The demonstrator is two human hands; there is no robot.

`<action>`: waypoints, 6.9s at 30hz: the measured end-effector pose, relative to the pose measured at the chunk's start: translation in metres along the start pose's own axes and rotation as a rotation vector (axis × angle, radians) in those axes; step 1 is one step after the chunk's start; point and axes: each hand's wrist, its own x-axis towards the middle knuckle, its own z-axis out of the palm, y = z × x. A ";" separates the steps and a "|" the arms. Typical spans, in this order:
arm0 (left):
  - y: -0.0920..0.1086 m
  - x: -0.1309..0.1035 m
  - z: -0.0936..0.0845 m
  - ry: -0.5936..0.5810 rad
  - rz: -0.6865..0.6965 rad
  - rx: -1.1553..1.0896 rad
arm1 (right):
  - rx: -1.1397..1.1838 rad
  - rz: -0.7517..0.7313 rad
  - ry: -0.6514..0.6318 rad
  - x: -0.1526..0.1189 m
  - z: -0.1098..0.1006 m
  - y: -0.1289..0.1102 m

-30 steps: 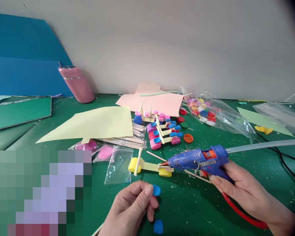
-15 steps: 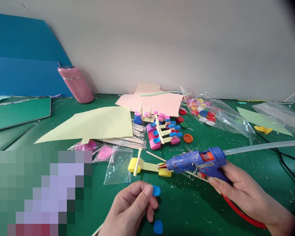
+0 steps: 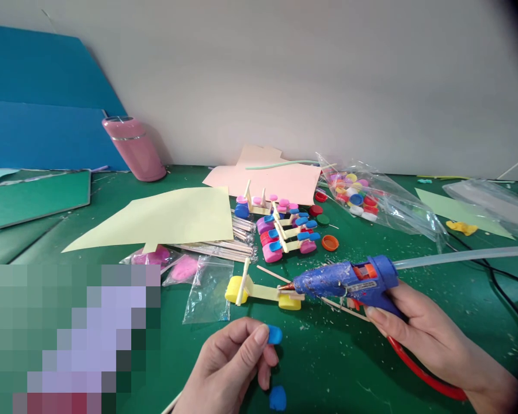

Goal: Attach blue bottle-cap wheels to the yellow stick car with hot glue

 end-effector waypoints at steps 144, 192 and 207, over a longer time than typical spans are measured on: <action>-0.031 0.009 -0.008 0.098 0.965 1.185 | -0.024 -0.286 0.181 0.063 0.064 -0.053; -0.029 0.014 -0.010 0.121 0.984 1.364 | -0.048 -0.349 0.335 0.064 0.073 -0.051; -0.035 0.017 -0.011 0.139 1.018 1.321 | -0.080 -0.354 0.311 0.063 0.073 -0.051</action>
